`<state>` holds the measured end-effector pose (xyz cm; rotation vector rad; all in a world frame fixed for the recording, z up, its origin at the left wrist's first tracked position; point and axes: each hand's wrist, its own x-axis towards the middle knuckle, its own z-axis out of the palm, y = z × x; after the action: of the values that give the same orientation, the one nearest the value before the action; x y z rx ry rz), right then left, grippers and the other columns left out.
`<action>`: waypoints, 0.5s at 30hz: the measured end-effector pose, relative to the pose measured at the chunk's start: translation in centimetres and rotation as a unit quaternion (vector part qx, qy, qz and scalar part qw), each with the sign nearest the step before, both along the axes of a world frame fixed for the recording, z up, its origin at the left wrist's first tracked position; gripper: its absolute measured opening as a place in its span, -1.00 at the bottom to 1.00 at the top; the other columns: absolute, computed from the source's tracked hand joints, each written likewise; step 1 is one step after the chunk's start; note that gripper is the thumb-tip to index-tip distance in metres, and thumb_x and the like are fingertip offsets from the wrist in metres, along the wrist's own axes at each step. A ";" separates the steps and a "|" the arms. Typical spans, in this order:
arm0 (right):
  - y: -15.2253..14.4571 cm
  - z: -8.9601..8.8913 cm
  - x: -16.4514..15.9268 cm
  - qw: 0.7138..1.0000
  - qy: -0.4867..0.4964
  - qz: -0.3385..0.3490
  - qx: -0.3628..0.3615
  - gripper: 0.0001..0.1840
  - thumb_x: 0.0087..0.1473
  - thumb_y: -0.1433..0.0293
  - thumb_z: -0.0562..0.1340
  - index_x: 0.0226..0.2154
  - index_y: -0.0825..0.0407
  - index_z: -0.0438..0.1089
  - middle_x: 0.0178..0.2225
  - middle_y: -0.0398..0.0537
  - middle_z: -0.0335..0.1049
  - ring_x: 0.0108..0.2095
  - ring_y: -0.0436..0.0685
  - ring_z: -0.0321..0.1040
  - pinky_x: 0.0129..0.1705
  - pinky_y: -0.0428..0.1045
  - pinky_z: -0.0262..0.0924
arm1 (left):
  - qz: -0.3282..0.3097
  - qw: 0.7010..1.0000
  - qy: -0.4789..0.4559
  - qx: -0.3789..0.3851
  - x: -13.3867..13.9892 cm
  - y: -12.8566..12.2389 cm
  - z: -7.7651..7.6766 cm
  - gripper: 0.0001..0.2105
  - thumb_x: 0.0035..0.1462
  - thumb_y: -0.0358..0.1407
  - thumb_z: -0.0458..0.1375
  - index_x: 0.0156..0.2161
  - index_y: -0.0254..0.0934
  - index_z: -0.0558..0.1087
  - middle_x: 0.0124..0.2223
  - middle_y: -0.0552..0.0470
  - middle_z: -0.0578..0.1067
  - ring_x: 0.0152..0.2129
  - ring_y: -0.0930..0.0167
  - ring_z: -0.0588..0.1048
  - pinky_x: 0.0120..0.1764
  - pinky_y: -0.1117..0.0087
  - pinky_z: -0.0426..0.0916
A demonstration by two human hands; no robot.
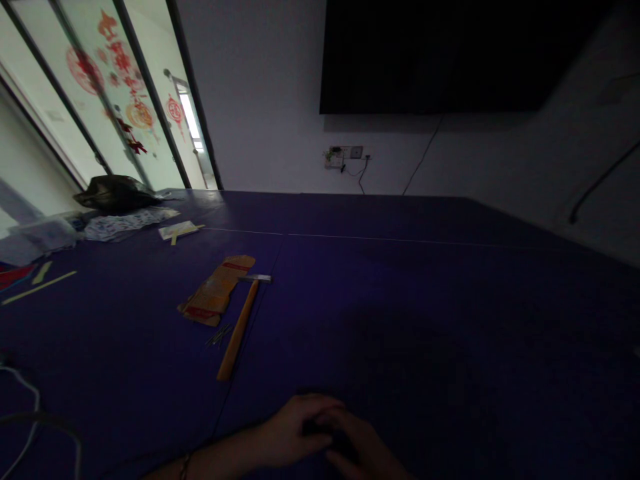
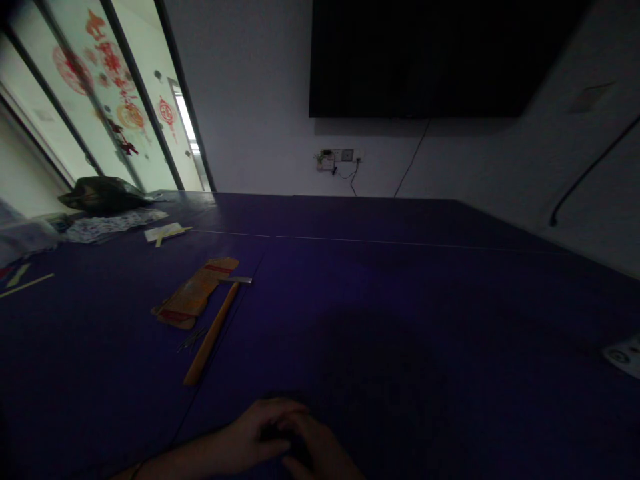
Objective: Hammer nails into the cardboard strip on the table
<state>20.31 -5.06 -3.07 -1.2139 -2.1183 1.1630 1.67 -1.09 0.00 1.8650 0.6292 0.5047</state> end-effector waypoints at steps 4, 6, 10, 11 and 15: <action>-0.1 0.3 -0.1 1.000 -0.009 0.004 -0.005 -0.56 -0.06 0.43 0.15 -0.04 0.03 0.28 -0.03 0.12 0.35 0.00 0.17 0.26 0.03 0.10 0.13 | -0.002 1.000 0.012 -0.004 -0.1 0.0 -0.1 -0.54 -0.01 -0.44 0.09 0.05 -0.22 0.25 -0.14 -0.01 0.44 -0.24 0.39 0.41 -0.15 0.37 0.30; 0.0 0.5 -0.1 1.000 -0.005 0.008 0.000 -0.57 -0.06 0.45 0.15 -0.06 0.04 0.28 -0.04 0.11 0.36 -0.01 0.16 0.27 0.03 0.07 0.14 | 0.005 1.000 0.013 -0.006 -0.1 0.0 -0.2 -0.54 -0.01 -0.44 0.10 0.05 -0.22 0.25 -0.13 -0.02 0.44 -0.23 0.39 0.41 -0.14 0.37 0.30; 0.0 0.4 -0.1 1.000 -0.003 0.004 0.009 -0.56 -0.07 0.46 0.16 -0.05 0.03 0.28 -0.03 0.10 0.35 -0.01 0.19 0.27 0.03 0.08 0.15 | 0.009 1.000 0.002 -0.003 0.0 0.0 -0.3 -0.56 -0.01 -0.44 0.10 0.04 -0.21 0.27 -0.05 -0.03 0.42 -0.14 0.35 0.38 -0.08 0.34 0.26; -0.1 0.3 -0.1 1.000 -0.006 0.002 0.008 -0.55 -0.07 0.46 0.16 -0.05 0.03 0.28 -0.03 0.11 0.35 -0.01 0.20 0.27 0.03 0.10 0.15 | 0.005 1.000 0.001 -0.003 0.0 0.0 -0.4 -0.56 -0.02 -0.44 0.11 0.03 -0.21 0.27 -0.05 -0.03 0.41 -0.13 0.34 0.37 -0.07 0.33 0.26; -0.2 0.4 -0.1 1.000 -0.013 -0.002 -0.006 -0.56 -0.06 0.45 0.16 -0.05 0.03 0.28 -0.02 0.11 0.35 0.00 0.22 0.25 0.03 0.11 0.14 | 0.000 1.000 -0.009 -0.010 0.0 -0.1 -0.2 -0.54 0.00 -0.43 0.10 0.06 -0.22 0.24 -0.06 -0.05 0.42 -0.14 0.35 0.39 -0.08 0.33 0.27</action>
<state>20.22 -5.24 -2.71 -1.2448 -2.1301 1.1669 1.68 -1.14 -0.23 1.8388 0.6204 0.5128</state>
